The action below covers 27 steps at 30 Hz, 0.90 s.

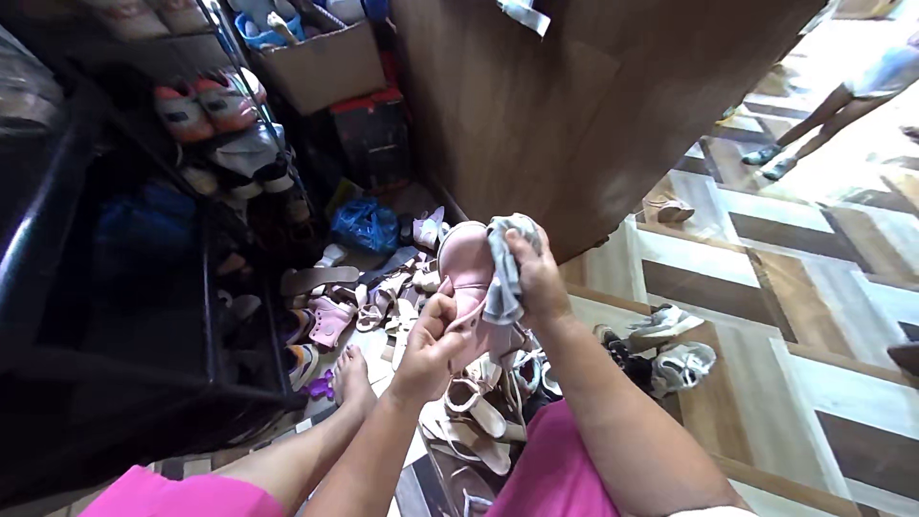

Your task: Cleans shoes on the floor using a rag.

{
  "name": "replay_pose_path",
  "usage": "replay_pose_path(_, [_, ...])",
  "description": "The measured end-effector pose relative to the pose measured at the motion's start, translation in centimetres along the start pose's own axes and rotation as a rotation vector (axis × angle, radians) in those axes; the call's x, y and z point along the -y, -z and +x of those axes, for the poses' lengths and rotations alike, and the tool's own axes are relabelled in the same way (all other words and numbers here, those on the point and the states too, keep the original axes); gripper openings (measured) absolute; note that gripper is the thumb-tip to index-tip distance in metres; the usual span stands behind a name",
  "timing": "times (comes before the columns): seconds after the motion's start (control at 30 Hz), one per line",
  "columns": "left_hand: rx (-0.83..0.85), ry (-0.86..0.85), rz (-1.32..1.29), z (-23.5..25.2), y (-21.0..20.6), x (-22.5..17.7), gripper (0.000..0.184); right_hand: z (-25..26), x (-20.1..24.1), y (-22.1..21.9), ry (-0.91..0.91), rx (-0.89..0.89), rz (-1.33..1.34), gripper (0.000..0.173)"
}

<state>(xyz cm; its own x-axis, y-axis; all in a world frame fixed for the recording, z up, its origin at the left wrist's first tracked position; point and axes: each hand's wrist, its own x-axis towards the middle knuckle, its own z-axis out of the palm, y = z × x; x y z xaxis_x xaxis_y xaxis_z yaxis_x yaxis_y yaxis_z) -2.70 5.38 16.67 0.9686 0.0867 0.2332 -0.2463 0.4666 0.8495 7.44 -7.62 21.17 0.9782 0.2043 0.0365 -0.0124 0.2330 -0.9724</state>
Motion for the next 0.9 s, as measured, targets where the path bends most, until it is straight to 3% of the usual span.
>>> replay_pose_path(0.07, [-0.055, 0.048, -0.165, 0.1, 0.1, -0.6, 0.019, 0.7, 0.5, 0.4, -0.08, -0.138, 0.12, 0.035])
replay_pose_path(0.1, [-0.081, 0.066, -0.23, 0.2, 0.3, -0.9, 0.017, 0.6, 0.5, 0.6, -0.04, -0.135, 0.134, 0.039])
replay_pose_path(0.2, [-0.108, 0.075, -0.372, 0.2, 0.9, -1.2, 0.017, -0.6, -0.6, 0.7, 0.371, 0.176, -0.165, 0.062])
replay_pose_path(0.27, [-0.099, 0.073, -0.411, 0.2, 1.3, -1.0, 0.02, -0.5, -1.9, 0.2, 0.728, 0.298, -0.491, 0.062])
replay_pose_path(0.3, [-0.107, 0.082, -0.429, 0.2, 1.4, -0.9, 0.021, -0.2, -2.3, 0.1, 0.815, 0.299, -0.606, 0.06])
replay_pose_path(0.33, [-0.126, 0.098, -0.451, 0.1, 1.4, -0.8, 0.022, 0.1, -2.3, 0.3, 0.788, 0.278, -0.665, 0.057])
replay_pose_path(0.43, [-0.252, 0.157, -0.546, 0.3, 0.6, -1.0, 0.026, 0.3, -1.4, 0.9, 0.424, 0.07, -0.607, 0.053])
replay_pose_path(0.47, [-0.282, 0.166, -0.577, 0.5, 0.5, -1.2, 0.028, 0.2, -0.9, 0.9, 0.382, 0.028, -0.574, 0.054])
replay_pose_path(0.5, [-0.307, 0.168, -0.604, 0.7, 0.4, -1.4, 0.029, -0.1, -0.5, 0.8, 0.434, 0.042, -0.572, 0.055])
replay_pose_path(0.63, [-0.272, 0.12, -0.67, 1.0, 1.2, -1.0, 0.03, -1.5, -1.6, -0.7, 0.792, 0.381, -0.801, 0.054])
replay_pose_path(0.7, [-0.285, 0.119, -0.679, 1.0, 1.8, -0.6, 0.029, -0.8, -2.1, -0.4, 0.694, 0.362, -0.883, 0.055])
replay_pose_path(0.8, [-0.416, 0.148, -0.651, 1.3, 1.6, -0.8, 0.033, 0.4, -1.8, 0.9, 0.52, 0.157, -0.857, 0.054])
replay_pose_path(0.9, [-0.408, 0.139, -0.659, 1.5, 1.5, -1.0, 0.032, -0.9, -1.3, 0.1, 0.715, 0.293, -0.834, 0.055])
